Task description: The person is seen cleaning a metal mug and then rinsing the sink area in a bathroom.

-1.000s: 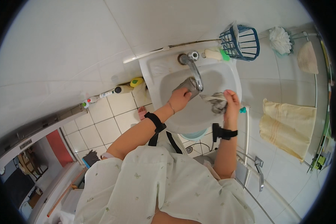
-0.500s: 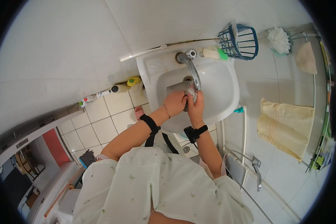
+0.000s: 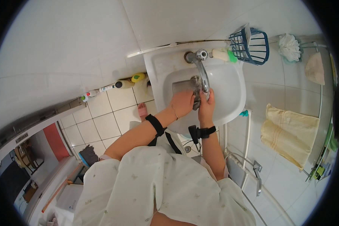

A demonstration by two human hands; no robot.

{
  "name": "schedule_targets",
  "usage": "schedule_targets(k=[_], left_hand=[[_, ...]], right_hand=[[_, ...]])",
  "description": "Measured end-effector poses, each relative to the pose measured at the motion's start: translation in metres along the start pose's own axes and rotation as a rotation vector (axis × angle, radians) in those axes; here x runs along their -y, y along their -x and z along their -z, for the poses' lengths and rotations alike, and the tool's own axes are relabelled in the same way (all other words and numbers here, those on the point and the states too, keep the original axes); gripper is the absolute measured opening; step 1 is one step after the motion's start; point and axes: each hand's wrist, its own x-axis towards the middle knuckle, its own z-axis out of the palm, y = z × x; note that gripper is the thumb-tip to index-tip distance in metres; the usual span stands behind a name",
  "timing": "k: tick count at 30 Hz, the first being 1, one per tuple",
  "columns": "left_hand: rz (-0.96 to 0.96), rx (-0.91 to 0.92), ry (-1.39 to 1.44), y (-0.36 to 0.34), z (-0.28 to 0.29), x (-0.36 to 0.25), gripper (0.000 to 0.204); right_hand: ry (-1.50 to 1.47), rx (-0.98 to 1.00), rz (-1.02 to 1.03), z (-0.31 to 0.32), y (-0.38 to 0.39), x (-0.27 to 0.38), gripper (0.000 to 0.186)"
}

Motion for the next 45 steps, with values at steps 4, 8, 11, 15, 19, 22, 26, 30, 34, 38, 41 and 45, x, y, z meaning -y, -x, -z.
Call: schedule_targets(k=[4, 8, 11, 15, 19, 22, 26, 30, 34, 38, 41, 45], left_hand=[[0.119, 0.133, -0.053, -0.011, 0.005, 0.009, 0.017], [-0.085, 0.137, -0.083, -0.006, 0.013, -0.003, 0.016], [-0.099, 0.339, -0.198, -0.003, 0.016, -0.010, 0.014], [-0.189, 0.166, -0.102, 0.011, 0.003, -0.007, 0.015], [0.112, 0.054, 0.075, -0.001, 0.003, 0.004, 0.018], [0.067, 0.002, 0.083, 0.001, 0.007, 0.010, 0.019], [0.156, -0.026, 0.245, -0.006, 0.009, 0.017, 0.020], [0.116, 0.010, 0.176, 0.001, 0.008, 0.002, 0.021], [-0.065, 0.065, 0.064, 0.003, 0.015, 0.002, 0.019], [-0.082, 0.138, 0.005, 0.007, 0.018, -0.001, 0.017], [-0.059, 0.110, 0.028, 0.008, 0.014, 0.001, 0.017], [0.008, 0.036, 0.189, 0.010, 0.015, 0.005, 0.020]], right_hand=[[0.227, 0.134, 0.182, 0.007, 0.014, -0.025, 0.022], [0.035, 0.098, 0.049, 0.014, -0.004, -0.023, 0.022], [0.183, 0.071, 0.072, 0.026, -0.031, -0.028, 0.022], [0.101, 0.011, -0.216, 0.026, -0.041, -0.017, 0.024], [0.125, 0.047, -0.066, 0.014, -0.007, -0.008, 0.023], [0.082, 0.006, -0.012, 0.017, 0.012, -0.020, 0.023], [0.228, -0.007, 0.222, 0.017, 0.015, -0.021, 0.022], [0.111, 0.007, 0.009, 0.016, 0.004, -0.015, 0.025], [0.102, 0.019, -0.033, 0.009, -0.011, -0.007, 0.024], [0.147, -0.017, -0.218, -0.003, -0.026, 0.007, 0.023], [0.226, -0.018, -0.237, -0.003, -0.028, 0.007, 0.023], [0.234, 0.133, -0.060, 0.012, -0.022, 0.002, 0.033]])
